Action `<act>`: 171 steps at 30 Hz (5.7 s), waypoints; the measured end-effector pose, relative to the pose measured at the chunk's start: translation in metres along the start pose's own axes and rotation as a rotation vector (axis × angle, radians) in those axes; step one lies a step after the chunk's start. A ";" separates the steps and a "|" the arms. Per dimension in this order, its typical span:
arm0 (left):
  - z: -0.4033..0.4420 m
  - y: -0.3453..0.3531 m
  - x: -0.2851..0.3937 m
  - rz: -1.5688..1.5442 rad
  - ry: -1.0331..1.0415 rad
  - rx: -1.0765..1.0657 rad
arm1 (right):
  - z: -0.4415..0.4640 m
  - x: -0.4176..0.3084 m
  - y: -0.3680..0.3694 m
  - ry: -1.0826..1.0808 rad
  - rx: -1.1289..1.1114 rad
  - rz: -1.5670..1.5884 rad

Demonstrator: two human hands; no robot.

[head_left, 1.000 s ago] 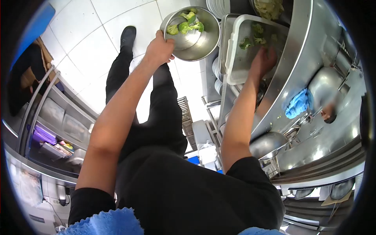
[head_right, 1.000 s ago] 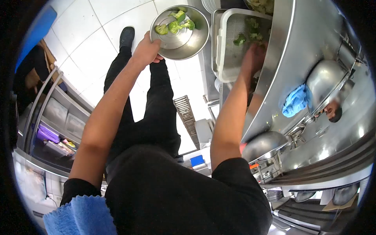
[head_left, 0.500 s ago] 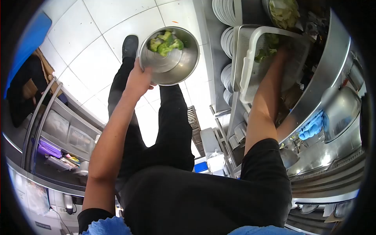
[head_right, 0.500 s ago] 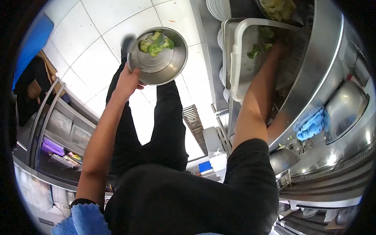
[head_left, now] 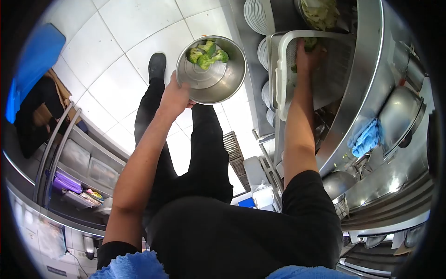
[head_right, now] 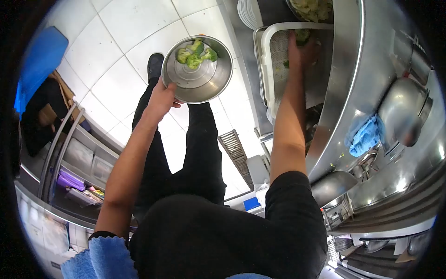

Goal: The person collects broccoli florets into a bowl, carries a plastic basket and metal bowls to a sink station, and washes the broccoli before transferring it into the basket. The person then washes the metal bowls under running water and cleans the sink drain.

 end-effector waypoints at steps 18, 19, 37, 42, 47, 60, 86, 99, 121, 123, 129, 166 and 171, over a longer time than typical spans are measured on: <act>-0.005 0.046 0.057 0.069 0.048 0.007 | -0.143 -0.151 -0.119 -0.010 0.129 0.775; -0.006 0.048 0.057 0.079 0.053 0.005 | -0.155 -0.170 -0.115 -0.180 0.078 0.596; -0.008 0.028 0.045 0.029 0.084 -0.025 | -0.049 0.012 -0.004 0.316 0.085 0.004; -0.005 0.033 0.041 -0.014 0.034 -0.024 | -0.061 -0.032 0.003 -0.108 -0.012 0.020; 0.001 0.037 0.033 -0.020 0.040 -0.042 | -0.054 -0.015 0.004 -0.118 0.108 -0.112; 0.002 0.048 0.028 -0.047 0.023 -0.044 | -0.122 -0.082 -0.083 0.588 0.132 1.371; -0.008 -0.033 0.043 -0.035 0.090 0.058 | -0.208 -0.093 0.026 1.059 0.469 2.442; -0.025 -0.054 0.056 0.123 -0.012 -0.051 | -0.255 -0.083 0.028 0.945 0.845 2.165; -0.047 -0.055 0.133 0.278 0.216 0.028 | -0.423 -0.107 0.085 0.722 0.285 2.432; -0.051 -0.057 0.141 0.298 0.233 0.038 | -0.469 -0.121 0.089 0.715 0.260 2.442; -0.055 -0.023 0.144 0.397 0.200 -0.049 | -0.618 -0.124 0.091 0.745 0.112 2.391; -0.155 -0.047 -0.023 0.753 -0.252 -0.264 | -0.816 -0.188 -0.060 0.940 0.170 2.239; -0.176 -0.201 -0.026 1.301 -0.121 -0.072 | -0.805 -0.211 -0.092 0.869 0.099 2.114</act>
Point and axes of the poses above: each hand's wrist, its own z-axis towards the middle knuckle, its own y-axis out of the palm, x = y × z, the point moved 5 cm from there along z, towards the middle knuckle, and after that the axes turned 12 degrees about -x, right-handed, at the moved point
